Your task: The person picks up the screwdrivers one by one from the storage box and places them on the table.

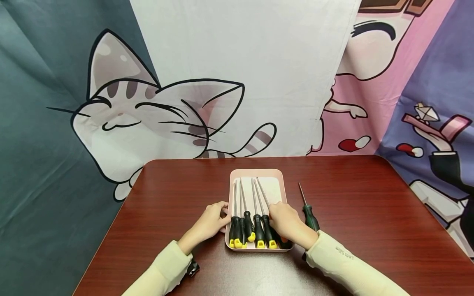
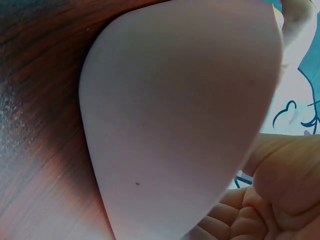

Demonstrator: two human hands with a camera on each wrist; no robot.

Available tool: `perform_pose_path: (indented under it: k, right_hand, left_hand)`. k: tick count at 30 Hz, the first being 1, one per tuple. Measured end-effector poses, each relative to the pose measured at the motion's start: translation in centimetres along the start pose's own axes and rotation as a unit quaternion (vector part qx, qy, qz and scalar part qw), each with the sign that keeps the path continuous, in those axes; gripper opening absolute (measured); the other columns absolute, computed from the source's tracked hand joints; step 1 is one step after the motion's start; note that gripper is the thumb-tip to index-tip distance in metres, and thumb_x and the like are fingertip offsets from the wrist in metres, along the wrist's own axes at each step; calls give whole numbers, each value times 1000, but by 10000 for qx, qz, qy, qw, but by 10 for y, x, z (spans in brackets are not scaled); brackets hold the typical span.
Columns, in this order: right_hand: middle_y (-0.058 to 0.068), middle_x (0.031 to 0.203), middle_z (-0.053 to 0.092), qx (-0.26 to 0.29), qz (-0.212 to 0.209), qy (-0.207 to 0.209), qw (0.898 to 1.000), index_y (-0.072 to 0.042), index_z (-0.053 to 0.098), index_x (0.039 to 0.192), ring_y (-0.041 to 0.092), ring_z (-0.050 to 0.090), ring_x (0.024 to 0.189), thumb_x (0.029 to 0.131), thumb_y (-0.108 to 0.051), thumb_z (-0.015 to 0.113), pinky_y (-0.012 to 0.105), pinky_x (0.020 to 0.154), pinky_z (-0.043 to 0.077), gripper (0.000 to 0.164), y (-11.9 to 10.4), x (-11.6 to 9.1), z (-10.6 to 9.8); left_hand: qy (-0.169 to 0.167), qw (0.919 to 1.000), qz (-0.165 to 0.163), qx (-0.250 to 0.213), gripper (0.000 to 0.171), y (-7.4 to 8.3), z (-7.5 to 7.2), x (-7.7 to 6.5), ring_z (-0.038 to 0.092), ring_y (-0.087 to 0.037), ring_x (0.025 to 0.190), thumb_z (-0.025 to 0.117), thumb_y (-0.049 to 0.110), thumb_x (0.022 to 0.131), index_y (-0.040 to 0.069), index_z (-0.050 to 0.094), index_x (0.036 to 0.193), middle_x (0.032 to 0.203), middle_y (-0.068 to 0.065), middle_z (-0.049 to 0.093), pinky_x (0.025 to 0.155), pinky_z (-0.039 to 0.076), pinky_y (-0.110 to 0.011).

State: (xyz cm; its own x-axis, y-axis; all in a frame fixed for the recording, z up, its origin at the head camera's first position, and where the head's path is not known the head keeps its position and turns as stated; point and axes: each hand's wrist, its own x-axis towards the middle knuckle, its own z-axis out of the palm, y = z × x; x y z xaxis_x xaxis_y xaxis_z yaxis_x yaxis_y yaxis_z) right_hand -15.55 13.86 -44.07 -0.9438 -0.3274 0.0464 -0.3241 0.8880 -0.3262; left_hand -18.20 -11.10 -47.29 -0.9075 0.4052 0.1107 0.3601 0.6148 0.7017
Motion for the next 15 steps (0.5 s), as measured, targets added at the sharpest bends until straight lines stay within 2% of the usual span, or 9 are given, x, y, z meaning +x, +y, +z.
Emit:
perform_pose_path:
  k: [7, 15]
  right_hand:
    - [-6, 57, 52, 192, 182, -96, 9996, -14, 57, 62, 15, 52, 52, 73, -3, 80, 33, 43, 43, 28, 3, 5, 0]
    - [-6, 55, 50, 231, 272, -115, 9993, -15, 54, 60, 16, 52, 52, 71, -7, 83, 34, 44, 44, 33, 6, 8, 1]
  left_hand:
    - [-2, 10000, -11, -20, 33, -1, 0, 0, 64, -13, 73, 63, -1, 87, -10, 62, 118, 91, -9, 68, 67, 56, -23]
    - [-38, 9998, -13, -184, 33, -1, 0, 0, 65, -16, 73, 62, -2, 86, -11, 61, 118, 92, -11, 68, 60, 55, -20]
